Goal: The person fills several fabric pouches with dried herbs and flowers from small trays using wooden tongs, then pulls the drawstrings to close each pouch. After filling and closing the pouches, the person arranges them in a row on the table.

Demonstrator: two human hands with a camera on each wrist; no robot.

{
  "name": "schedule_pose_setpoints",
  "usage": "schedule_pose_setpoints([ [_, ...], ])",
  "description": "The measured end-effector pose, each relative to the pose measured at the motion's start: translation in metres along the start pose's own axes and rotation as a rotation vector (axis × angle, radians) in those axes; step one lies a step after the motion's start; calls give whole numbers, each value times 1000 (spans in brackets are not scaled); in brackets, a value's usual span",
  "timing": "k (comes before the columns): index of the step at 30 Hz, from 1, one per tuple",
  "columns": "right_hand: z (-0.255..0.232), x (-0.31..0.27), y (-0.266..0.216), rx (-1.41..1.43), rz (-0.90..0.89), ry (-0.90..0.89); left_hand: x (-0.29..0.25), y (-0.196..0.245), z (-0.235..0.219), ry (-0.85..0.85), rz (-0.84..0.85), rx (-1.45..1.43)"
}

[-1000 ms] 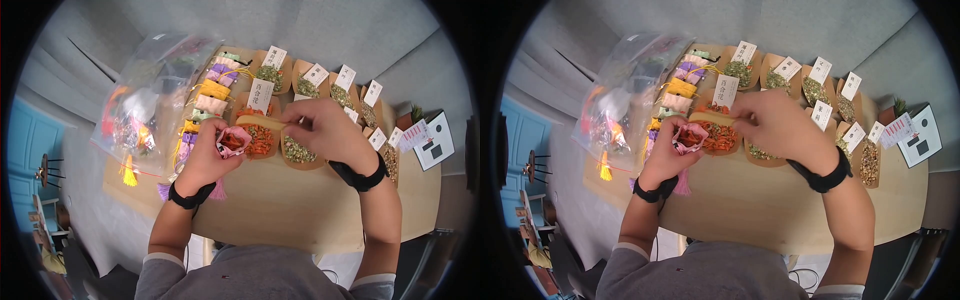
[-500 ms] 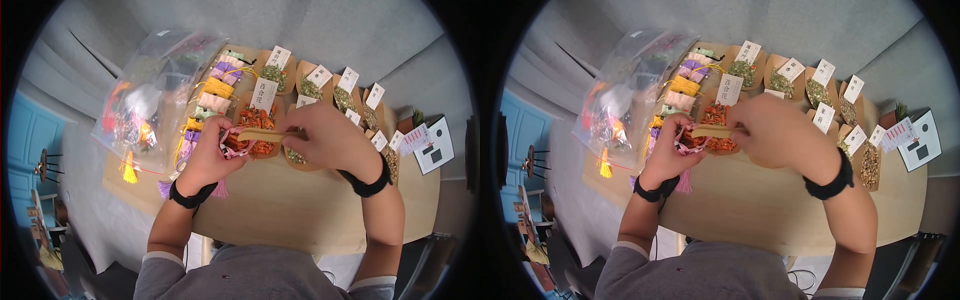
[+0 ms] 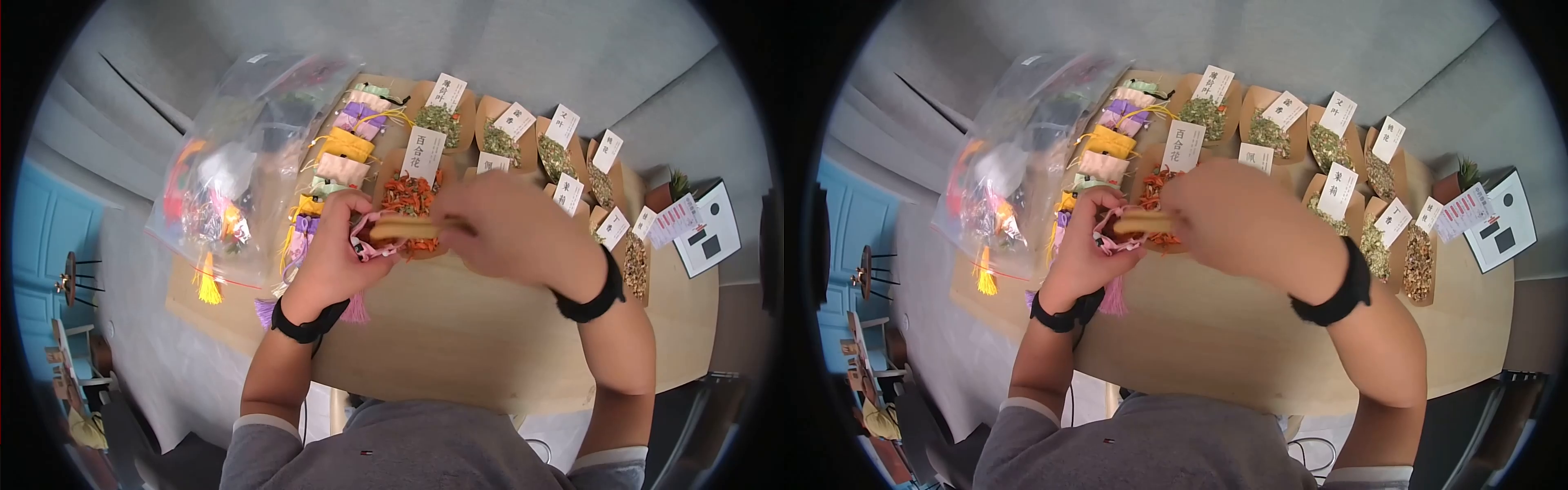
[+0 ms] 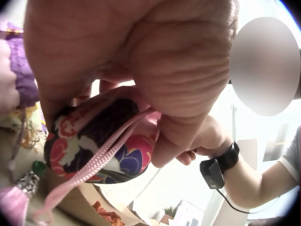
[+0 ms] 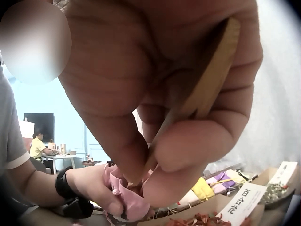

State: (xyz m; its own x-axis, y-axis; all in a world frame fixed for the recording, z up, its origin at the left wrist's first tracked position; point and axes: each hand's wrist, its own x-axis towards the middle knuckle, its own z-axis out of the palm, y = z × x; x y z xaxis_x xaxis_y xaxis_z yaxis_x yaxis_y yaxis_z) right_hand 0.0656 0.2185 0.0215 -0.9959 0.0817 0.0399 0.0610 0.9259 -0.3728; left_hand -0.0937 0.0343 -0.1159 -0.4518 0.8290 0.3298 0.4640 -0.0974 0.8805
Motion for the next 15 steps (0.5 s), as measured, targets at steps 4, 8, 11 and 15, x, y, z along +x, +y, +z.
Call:
schedule_pose_setpoints([
  [4, -14, -9, 13, 150, 223, -13, -2, -1, -4, 62, -59, -37],
  [8, 32, -22, 29, -39, 48, -31, -2, -1, -5, 16, -90, 20],
  [11, 54, -21, 26, -121, 48, -28, -2, -1, -4, 8, -78, 32],
  [15, 73, -14, 28, -159, 1, 33, -1, 1, -2, 7, -102, -55],
])
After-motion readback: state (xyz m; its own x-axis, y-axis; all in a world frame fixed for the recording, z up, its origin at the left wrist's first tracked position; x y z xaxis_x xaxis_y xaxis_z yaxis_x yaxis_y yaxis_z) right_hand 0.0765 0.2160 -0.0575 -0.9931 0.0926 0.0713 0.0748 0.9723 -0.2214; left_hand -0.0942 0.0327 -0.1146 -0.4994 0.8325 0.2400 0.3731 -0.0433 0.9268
